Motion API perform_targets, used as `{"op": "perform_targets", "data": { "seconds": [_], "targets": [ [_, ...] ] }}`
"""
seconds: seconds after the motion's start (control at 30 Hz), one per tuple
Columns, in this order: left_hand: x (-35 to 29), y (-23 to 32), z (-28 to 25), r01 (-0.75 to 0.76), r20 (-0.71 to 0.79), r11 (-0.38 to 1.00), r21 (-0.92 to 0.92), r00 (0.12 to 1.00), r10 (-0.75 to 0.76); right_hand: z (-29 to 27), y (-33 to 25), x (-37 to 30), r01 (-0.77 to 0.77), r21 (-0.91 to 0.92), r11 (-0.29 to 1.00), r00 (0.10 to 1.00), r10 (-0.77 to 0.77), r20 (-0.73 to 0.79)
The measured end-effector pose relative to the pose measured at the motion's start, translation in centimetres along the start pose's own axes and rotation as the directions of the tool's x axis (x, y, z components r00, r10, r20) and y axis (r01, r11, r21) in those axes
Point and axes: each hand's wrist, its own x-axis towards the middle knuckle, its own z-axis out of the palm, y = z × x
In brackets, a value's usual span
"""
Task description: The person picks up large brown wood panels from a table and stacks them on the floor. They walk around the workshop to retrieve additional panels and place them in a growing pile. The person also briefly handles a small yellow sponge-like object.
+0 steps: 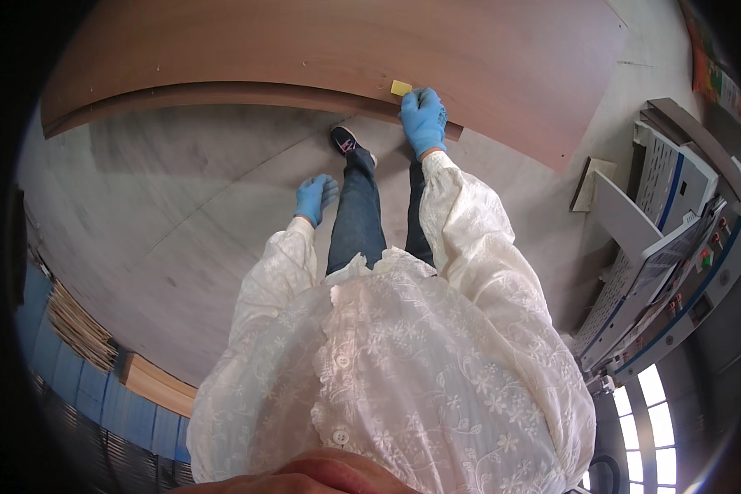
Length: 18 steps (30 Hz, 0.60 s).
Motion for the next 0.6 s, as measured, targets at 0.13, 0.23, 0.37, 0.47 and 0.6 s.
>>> {"op": "perform_targets", "data": {
  "seconds": [0.13,0.23,0.37,0.47,0.6],
  "targets": [
    [-0.5,0.2,1.1,-0.006,0.007,1.000,0.027,1.000,0.005,-1.5,-0.5,-0.5,-0.045,0.112,0.993,0.999,0.047,-0.021],
    [-1.4,0.7,3.0,-0.013,0.028,0.999,0.042,1.000,0.012,-5.1,-0.9,-0.1,-0.073,0.346,0.935,0.995,0.090,-0.034],
    [-4.3,3.3,8.1,-0.090,0.215,0.996,-0.008,0.972,0.089,-11.3,-1.8,-0.7,-0.283,0.629,0.724,0.946,0.103,0.307],
    [-8.0,6.6,14.0,-0.108,0.462,0.979,-0.175,0.869,0.178,-15.5,-2.9,-2.3,-0.467,0.699,0.542,0.850,0.058,0.523],
    [-14.7,10.9,21.1,-0.112,0.747,0.970,-0.218,0.621,0.239,-20.7,-4.0,-4.5,-0.540,0.692,0.478,0.774,-0.040,0.632]
  ]
}}
